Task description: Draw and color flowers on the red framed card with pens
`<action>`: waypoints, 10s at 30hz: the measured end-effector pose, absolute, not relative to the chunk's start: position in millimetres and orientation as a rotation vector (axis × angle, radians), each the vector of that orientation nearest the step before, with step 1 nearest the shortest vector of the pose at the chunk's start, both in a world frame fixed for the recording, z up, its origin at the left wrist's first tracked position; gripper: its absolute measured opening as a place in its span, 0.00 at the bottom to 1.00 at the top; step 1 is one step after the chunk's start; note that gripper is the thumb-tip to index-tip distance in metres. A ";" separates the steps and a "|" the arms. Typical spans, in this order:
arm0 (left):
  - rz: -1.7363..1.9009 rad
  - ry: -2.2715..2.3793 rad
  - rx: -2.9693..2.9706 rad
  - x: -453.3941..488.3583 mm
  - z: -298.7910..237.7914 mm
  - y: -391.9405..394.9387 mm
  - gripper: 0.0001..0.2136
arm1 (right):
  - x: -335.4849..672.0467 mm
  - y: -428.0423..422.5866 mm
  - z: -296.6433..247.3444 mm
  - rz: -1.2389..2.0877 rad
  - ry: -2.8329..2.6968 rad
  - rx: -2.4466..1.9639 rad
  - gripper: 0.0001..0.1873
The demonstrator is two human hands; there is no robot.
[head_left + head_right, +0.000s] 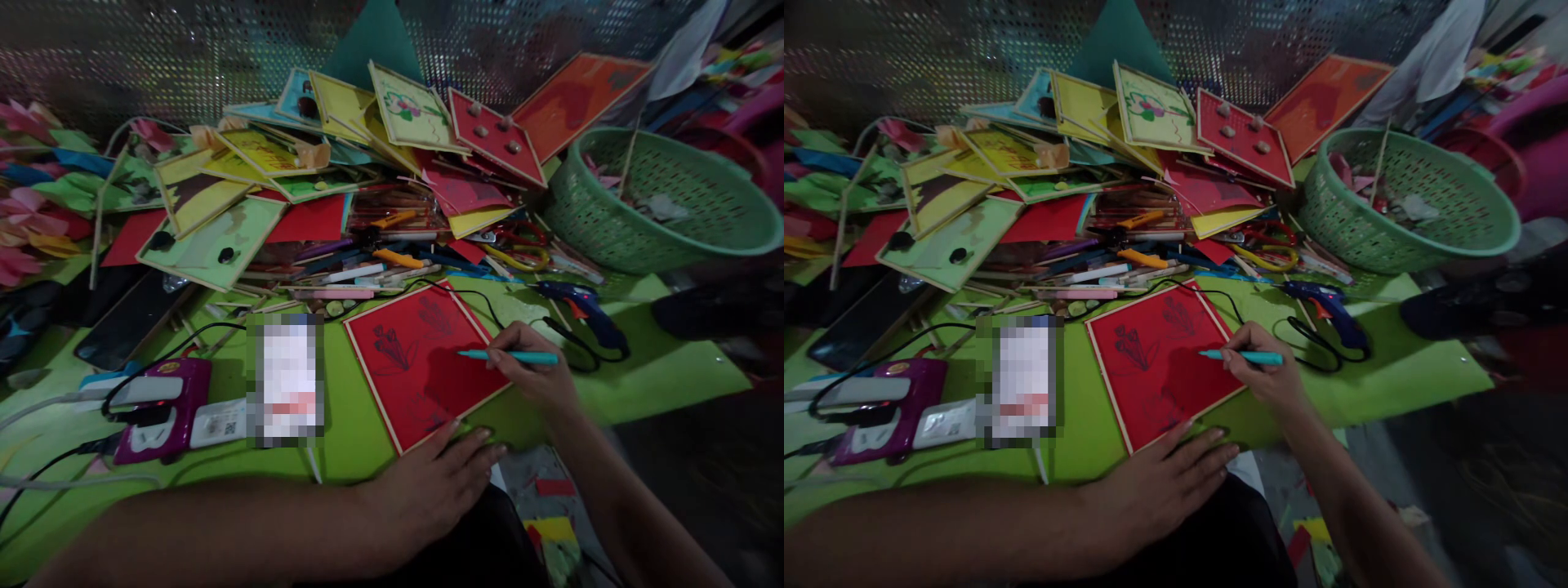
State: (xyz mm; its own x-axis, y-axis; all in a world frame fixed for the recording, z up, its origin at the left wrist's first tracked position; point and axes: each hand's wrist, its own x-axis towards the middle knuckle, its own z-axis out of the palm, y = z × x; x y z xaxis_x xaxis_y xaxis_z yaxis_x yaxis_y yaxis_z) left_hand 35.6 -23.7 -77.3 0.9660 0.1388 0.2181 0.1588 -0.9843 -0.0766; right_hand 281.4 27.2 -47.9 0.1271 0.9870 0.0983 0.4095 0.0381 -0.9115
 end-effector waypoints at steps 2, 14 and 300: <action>-0.321 -0.226 -3.020 35.6 -76.6 -23.5 0.22 | 281.8 27.0 -49.4 0.802 -1.420 -1.526 0.07; -0.326 -0.228 -3.032 36.6 -79.7 -25.1 0.21 | 284.4 25.3 -48.8 0.861 -1.363 -1.505 0.08; -0.311 -0.260 -3.016 36.3 -76.5 -25.5 0.21 | 278.6 23.7 -42.9 0.931 -1.479 -1.550 0.18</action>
